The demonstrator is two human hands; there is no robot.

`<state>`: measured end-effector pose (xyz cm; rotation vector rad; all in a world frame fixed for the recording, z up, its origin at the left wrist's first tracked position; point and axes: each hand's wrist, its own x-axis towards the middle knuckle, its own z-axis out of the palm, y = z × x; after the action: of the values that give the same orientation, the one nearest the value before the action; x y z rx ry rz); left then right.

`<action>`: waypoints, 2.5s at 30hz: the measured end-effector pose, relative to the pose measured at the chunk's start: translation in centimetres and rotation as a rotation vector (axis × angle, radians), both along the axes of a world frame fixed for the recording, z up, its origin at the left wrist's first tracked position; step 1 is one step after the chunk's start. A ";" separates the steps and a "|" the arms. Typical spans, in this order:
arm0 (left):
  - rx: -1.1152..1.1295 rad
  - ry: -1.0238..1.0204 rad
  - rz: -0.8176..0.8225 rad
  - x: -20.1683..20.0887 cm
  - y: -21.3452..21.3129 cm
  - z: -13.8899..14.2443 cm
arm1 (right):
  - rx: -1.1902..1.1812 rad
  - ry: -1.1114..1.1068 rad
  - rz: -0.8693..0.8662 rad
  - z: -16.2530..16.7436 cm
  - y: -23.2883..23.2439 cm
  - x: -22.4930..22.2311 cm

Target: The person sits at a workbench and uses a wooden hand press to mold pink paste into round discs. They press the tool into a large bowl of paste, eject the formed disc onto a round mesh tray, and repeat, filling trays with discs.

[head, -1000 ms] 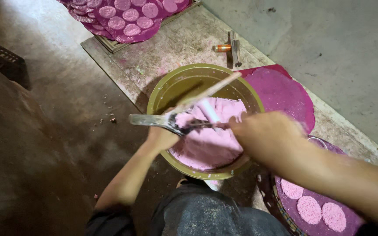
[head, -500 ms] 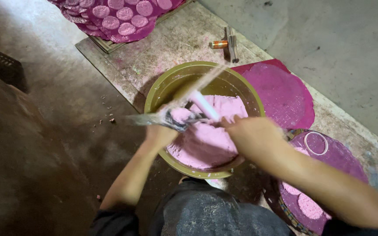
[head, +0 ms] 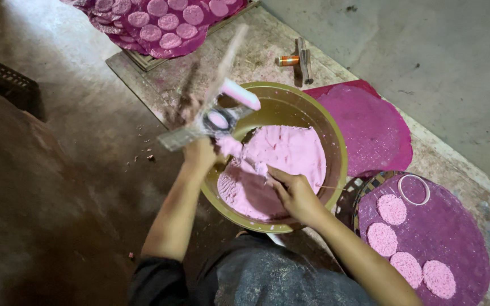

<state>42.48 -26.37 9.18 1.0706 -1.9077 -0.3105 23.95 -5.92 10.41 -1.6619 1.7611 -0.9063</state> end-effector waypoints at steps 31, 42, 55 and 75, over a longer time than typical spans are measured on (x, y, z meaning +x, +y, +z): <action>0.768 0.118 -1.427 -9.6 22.7 6.9 | -0.809 0.355 0.147 9.0 18.7 -8.0; 0.752 -0.676 -1.277 -25.5 27.0 7.9 | 0.268 -0.781 -0.103 3.1 36.2 -20.0; 1.234 -0.328 -0.670 -42.5 24.3 -3.1 | -0.159 -0.741 -0.836 -7.3 51.5 -18.7; 1.904 0.653 -1.076 -27.9 35.2 -14.4 | -0.337 -0.851 -0.732 -1.9 42.8 -17.3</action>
<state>14.56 8.80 -5.22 0.4941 -0.9221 -2.9498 6.65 36.85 8.48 -0.5291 1.5983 -1.9549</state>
